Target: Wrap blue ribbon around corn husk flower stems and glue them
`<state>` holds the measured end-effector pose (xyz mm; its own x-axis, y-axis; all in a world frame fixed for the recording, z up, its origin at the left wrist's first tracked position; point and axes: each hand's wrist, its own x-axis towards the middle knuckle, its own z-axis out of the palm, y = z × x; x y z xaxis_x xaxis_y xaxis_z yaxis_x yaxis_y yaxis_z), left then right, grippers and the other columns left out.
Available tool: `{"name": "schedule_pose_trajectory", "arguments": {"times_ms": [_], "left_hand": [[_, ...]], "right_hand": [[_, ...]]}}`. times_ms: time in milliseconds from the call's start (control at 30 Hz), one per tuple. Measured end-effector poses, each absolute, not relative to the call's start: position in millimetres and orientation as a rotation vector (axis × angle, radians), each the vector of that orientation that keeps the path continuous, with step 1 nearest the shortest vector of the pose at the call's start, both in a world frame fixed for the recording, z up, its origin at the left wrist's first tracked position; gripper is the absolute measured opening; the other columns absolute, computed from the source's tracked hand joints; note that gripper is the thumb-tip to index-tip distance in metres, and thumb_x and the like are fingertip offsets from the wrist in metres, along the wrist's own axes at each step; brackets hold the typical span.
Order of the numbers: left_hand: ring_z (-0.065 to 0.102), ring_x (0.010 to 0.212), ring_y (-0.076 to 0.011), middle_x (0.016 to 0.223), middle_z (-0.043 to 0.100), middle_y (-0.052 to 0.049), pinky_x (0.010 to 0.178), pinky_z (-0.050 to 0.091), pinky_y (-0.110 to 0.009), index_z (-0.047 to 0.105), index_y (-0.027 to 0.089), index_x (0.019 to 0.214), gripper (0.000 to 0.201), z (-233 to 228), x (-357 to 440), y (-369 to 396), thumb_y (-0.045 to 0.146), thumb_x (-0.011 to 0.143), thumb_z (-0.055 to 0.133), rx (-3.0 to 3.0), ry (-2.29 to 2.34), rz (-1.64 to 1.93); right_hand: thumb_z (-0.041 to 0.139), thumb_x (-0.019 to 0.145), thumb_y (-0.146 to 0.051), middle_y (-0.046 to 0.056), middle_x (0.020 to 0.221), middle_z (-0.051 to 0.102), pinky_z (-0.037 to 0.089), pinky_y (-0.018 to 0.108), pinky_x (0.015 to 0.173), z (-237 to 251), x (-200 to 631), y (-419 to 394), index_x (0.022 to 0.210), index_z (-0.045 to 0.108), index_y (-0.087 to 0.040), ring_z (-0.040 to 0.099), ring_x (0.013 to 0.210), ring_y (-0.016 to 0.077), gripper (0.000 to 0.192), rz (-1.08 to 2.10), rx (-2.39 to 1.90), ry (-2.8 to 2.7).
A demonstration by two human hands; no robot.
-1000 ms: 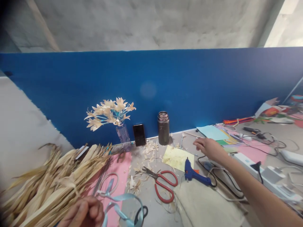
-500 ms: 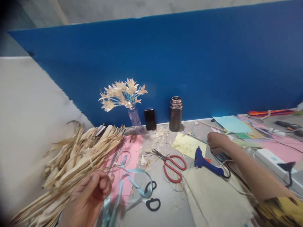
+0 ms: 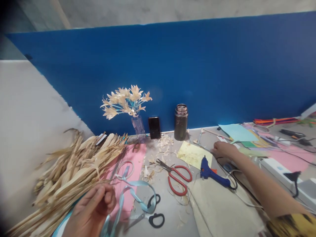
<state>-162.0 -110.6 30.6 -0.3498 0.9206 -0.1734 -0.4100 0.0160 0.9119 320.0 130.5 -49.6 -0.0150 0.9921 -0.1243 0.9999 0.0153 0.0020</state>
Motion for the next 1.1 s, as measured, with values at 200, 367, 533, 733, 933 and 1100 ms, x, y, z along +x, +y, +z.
{"name": "schedule_pose_trajectory", "arguments": {"times_ms": [200, 367, 533, 733, 933, 1100], "left_hand": [[0.049, 0.059, -0.0134, 0.061, 0.056, 0.0, 0.051, 0.044, -0.023, 0.07, 0.018, 0.073, 0.034, 34.7, -160.3, -108.8, 0.041, 0.059, 0.089, 0.556, 1.219, 1.543], [0.05, 0.058, -0.0138, 0.06, 0.057, 0.0, 0.052, 0.044, -0.023, 0.07, 0.018, 0.072, 0.036, 32.5, -163.1, -106.1, 0.042, 0.055, 0.091, 0.51, 1.256, 1.521], [0.049, 0.056, -0.0134, 0.058, 0.057, 0.0, 0.049, 0.042, -0.023, 0.07, 0.017, 0.072, 0.039, 32.0, -158.8, -104.2, 0.047, 0.055, 0.089, 0.543, 1.289, 1.523], [0.048, 0.055, -0.0128, 0.057, 0.055, 0.0, 0.049, 0.04, -0.023, 0.069, 0.016, 0.071, 0.036, 40.6, -150.3, -108.3, 0.047, 0.061, 0.087, 0.613, 1.24, 1.517], [0.049, 0.056, -0.0128, 0.061, 0.056, 0.0, 0.05, 0.043, -0.023, 0.068, 0.017, 0.074, 0.033, 30.9, -156.9, -111.7, 0.043, 0.064, 0.086, 0.588, 1.216, 1.547], [0.049, 0.056, -0.0127, 0.061, 0.056, 0.0, 0.049, 0.042, -0.023, 0.068, 0.016, 0.075, 0.03, 30.4, -157.4, -115.7, 0.044, 0.072, 0.081, 0.618, 1.171, 1.517]], "right_hand": [[0.061, 0.096, -0.034, 0.008, 0.118, 0.066, 0.057, 0.04, 0.083, -46.8, 316.6, 124.8, 0.118, 0.063, -0.018, 0.067, 0.096, 0.0204, 0.027, -0.277, 2.034, 2.151], [0.061, 0.096, -0.034, 0.008, 0.12, 0.065, 0.057, 0.042, 0.084, -36.5, 315.9, 121.4, 0.121, 0.062, -0.017, 0.066, 0.099, 0.0216, 0.03, -0.249, 2.101, 2.236], [0.061, 0.096, -0.034, 0.008, 0.12, 0.065, 0.057, 0.042, 0.084, -17.3, 308.2, 131.1, 0.121, 0.062, -0.017, 0.066, 0.098, 0.0214, 0.029, -0.202, 2.227, 2.281], [0.057, 0.097, -0.037, 0.009, 0.121, 0.064, 0.053, 0.043, 0.087, 19.9, 273.7, 141.7, 0.121, 0.061, -0.018, 0.065, 0.101, 0.0226, 0.03, -0.063, 2.382, 2.332], [0.045, 0.097, -0.037, 0.005, 0.086, 0.076, 0.042, 0.026, 0.065, 25.0, 178.7, 77.7, 0.086, 0.073, -0.023, 0.066, 0.075, 0.0189, 0.034, -0.379, 1.898, 2.658], [0.062, 0.083, -0.036, 0.008, 0.086, 0.077, 0.038, 0.029, 0.065, -0.5, 109.0, 31.0, 0.088, 0.075, -0.024, 0.068, 0.08, 0.0249, 0.018, -0.41, 1.631, 2.689]]}}
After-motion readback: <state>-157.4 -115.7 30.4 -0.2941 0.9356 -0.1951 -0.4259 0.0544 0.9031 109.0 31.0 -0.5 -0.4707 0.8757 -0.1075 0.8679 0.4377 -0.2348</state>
